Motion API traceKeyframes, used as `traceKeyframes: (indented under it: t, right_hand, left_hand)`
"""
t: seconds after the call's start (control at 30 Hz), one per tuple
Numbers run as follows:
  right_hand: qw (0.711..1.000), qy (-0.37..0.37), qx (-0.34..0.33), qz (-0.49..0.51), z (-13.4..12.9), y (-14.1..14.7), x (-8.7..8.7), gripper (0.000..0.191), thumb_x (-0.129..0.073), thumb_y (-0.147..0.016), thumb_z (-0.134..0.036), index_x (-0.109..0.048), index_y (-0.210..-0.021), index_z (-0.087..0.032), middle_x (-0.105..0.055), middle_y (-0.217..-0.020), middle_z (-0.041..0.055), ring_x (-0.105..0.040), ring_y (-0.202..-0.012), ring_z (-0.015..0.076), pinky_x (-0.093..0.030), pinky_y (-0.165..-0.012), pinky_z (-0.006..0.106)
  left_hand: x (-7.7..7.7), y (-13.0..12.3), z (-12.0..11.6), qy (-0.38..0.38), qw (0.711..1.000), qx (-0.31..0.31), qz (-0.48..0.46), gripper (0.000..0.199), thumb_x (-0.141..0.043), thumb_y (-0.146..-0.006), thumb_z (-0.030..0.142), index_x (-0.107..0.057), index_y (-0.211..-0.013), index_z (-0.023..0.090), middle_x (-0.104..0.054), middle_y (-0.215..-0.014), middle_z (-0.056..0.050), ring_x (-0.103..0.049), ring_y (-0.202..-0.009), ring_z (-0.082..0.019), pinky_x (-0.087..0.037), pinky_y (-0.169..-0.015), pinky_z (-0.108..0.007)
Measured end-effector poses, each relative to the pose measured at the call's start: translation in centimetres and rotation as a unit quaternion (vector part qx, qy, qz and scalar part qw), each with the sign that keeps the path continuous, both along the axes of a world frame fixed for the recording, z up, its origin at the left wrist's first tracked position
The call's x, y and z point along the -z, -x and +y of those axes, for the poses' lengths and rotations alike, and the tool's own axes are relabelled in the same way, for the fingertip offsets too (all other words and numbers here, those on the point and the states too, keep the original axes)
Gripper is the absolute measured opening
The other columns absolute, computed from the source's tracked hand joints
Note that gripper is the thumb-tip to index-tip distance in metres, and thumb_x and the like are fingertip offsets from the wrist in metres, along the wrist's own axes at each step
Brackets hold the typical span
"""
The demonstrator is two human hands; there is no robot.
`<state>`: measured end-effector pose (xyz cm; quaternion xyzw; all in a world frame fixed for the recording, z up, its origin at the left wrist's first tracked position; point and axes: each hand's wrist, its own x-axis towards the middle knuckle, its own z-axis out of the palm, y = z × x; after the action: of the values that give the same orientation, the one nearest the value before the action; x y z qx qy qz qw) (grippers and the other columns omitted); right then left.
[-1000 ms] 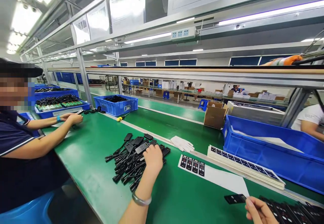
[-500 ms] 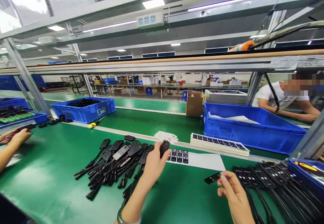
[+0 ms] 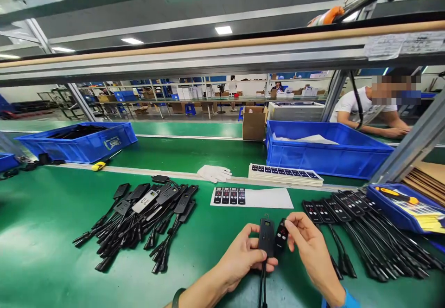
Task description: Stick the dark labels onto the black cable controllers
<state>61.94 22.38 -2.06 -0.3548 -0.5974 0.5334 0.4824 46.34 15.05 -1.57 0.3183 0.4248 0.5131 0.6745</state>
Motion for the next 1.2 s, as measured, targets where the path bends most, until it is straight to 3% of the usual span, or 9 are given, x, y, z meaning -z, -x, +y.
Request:
traceKeyframes:
  t: [0.17,0.57,0.8,1.2]
  right_hand:
    - [0.998,0.006,-0.008,-0.054,-0.5,0.5,0.0,0.029,-0.062,-0.079,-0.046,-0.058,-0.085,-0.018,-0.051,-0.069,-0.0018,-0.041,-0.046,0.0073,-0.034,-0.038,0.019]
    - [0.996,0.011,-0.020,-0.082,-1.2,0.6,0.0,0.030,-0.062,-0.079,-0.047,-0.059,-0.082,-0.017,-0.053,-0.066,0.0006,-0.047,-0.055,0.0122,-0.035,-0.039,0.019]
    - [0.997,0.013,-0.013,-0.080,-1.3,0.7,0.2,0.030,-0.062,-0.078,-0.047,-0.059,-0.082,-0.017,-0.052,-0.065,0.0001,-0.046,-0.053,0.0115,-0.035,-0.040,0.020]
    - [0.996,0.019,0.003,-0.090,-1.1,0.7,0.2,0.030,-0.063,-0.077,-0.046,-0.059,-0.080,-0.016,-0.052,-0.061,-0.0010,-0.042,-0.047,0.0092,-0.034,-0.039,0.021]
  left_hand:
    - [0.2,-0.4,-0.2,0.007,0.999,0.036,-0.015,0.063,-0.067,-0.061,0.011,-0.041,-0.118,0.017,-0.065,-0.091,-0.008,-0.067,-0.078,-0.022,-0.052,-0.072,-0.034]
    - [0.4,-0.7,-0.3,0.011,0.998,0.057,-0.019,0.071,-0.072,-0.060,0.015,-0.037,-0.122,0.016,-0.067,-0.088,-0.011,-0.067,-0.083,-0.027,-0.050,-0.075,-0.035]
    - [0.5,-0.7,-0.4,-0.004,0.998,0.066,-0.001,0.064,-0.073,-0.067,0.027,-0.037,-0.119,0.017,-0.066,-0.089,-0.010,-0.067,-0.083,-0.025,-0.049,-0.076,-0.037]
    - [1.0,-0.8,-0.3,-0.030,0.997,0.066,0.007,0.065,-0.074,-0.068,0.029,-0.037,-0.120,0.017,-0.066,-0.084,-0.008,-0.066,-0.079,-0.022,-0.049,-0.072,-0.032]
